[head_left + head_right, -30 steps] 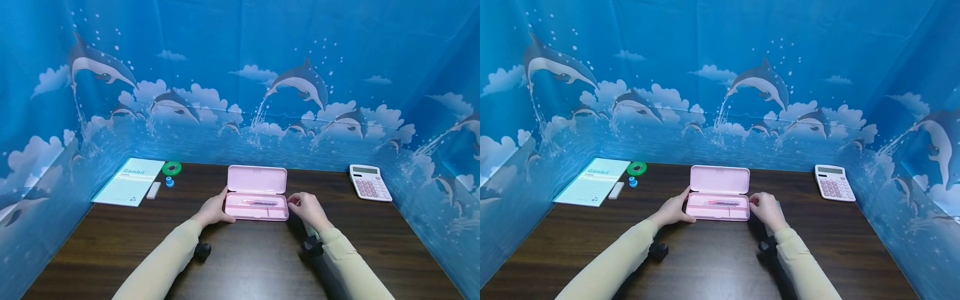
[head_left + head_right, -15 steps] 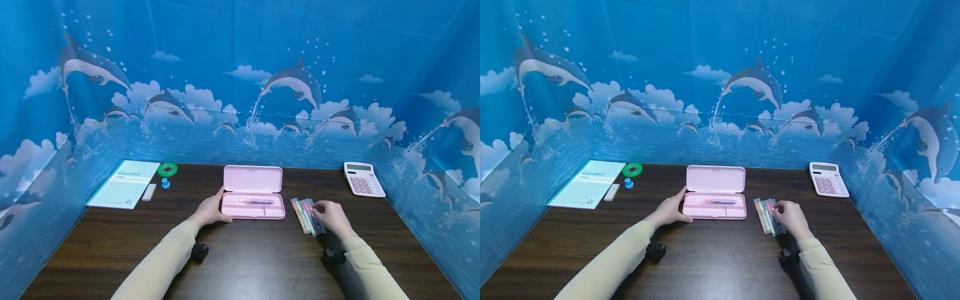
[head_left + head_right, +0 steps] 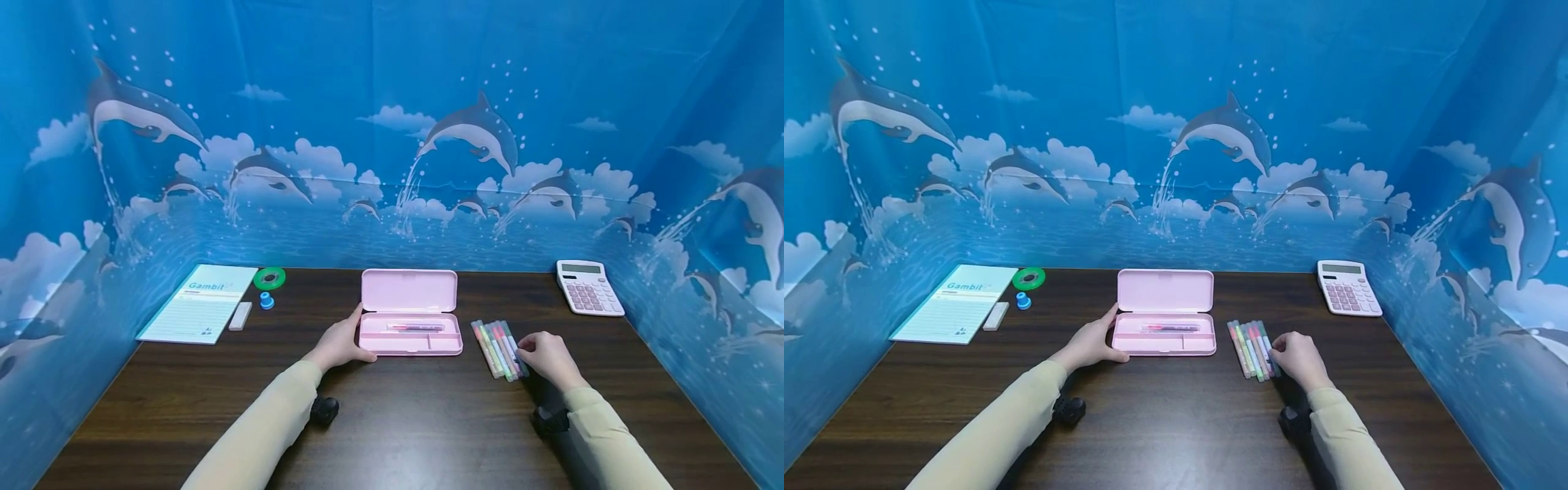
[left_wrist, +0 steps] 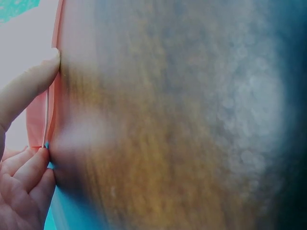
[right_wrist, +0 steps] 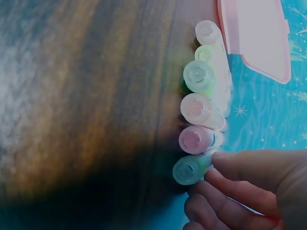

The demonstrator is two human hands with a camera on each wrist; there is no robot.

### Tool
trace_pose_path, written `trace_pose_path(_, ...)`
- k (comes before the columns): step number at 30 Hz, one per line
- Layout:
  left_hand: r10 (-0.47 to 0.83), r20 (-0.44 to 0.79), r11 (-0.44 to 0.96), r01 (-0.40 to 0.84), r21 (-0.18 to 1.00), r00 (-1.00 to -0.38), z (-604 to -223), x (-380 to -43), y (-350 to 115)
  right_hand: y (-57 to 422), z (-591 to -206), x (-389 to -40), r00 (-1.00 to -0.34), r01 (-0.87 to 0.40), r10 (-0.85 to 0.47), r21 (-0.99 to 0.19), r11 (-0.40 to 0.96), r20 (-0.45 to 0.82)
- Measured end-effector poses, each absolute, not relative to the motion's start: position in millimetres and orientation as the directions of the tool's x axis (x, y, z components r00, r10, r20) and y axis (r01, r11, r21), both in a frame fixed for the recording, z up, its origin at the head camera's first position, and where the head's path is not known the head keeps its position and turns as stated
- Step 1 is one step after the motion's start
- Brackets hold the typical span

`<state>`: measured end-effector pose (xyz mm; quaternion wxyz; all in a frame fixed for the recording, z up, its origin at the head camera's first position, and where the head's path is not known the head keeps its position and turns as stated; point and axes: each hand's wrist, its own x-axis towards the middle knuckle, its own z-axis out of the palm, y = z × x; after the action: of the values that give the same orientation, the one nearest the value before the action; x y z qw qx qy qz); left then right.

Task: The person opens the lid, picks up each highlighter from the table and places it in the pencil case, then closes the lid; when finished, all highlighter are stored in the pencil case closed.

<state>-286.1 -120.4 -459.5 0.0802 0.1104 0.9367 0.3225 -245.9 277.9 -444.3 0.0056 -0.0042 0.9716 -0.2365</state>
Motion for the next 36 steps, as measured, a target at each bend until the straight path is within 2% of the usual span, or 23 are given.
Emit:
trace_pose_path(23,0.264,-0.077,0.760,0.158,0.630,-0.961,-458.9,-286.0,-120.7,280.0,-445.9,-247.1,-0.994,0.107,0.085,-0.471,0.876,-0.068)
trace_pose_path(36,0.272,-0.065,0.759,0.172,0.628,-0.960,-460.0,-286.1,-121.1,284.0,-444.7,-245.6,-0.994,0.079,0.107,-0.465,0.882,0.032)
